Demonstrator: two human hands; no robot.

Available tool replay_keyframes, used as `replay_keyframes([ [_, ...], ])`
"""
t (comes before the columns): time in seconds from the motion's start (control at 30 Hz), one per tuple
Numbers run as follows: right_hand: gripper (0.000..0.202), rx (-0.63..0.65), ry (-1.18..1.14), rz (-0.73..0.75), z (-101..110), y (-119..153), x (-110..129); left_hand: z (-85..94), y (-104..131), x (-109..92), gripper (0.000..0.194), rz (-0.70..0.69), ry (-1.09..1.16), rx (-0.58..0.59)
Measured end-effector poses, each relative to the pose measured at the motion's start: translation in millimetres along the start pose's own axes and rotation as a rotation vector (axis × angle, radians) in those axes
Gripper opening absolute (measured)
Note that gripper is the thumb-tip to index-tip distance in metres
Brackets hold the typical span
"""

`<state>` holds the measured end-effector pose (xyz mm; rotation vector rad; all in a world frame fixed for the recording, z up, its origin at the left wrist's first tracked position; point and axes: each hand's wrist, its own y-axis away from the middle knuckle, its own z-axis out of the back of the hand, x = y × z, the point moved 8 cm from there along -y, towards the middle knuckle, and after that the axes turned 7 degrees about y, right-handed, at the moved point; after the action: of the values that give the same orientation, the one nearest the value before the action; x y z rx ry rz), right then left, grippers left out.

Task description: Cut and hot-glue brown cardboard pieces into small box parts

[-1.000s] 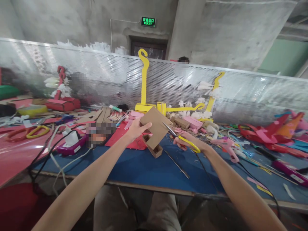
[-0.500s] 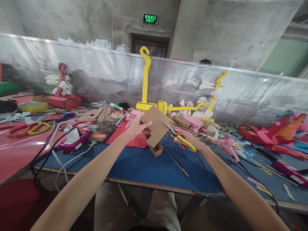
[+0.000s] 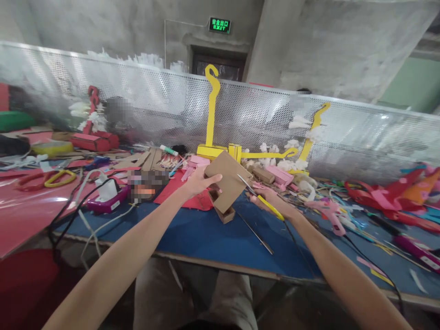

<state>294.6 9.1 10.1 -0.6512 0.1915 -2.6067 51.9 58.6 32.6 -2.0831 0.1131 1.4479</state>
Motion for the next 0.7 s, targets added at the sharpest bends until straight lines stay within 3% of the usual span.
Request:
replay_keyframes([
  [0.17, 0.057, -0.060, 0.058, -0.052, 1, -4, -7, 0.7, 0, -4, 0.042, -0.015, -0.010, -0.001],
  [0.4, 0.057, -0.044, 0.052, -0.069, -3, -9, -17, 4.0, -3, -5, 0.040, -0.047, -0.057, -0.041],
  [0.7, 0.059, -0.038, 0.080, 0.026, -1, -2, 2, 6.3, -5, -4, 0.040, -0.080, -0.150, -0.008],
])
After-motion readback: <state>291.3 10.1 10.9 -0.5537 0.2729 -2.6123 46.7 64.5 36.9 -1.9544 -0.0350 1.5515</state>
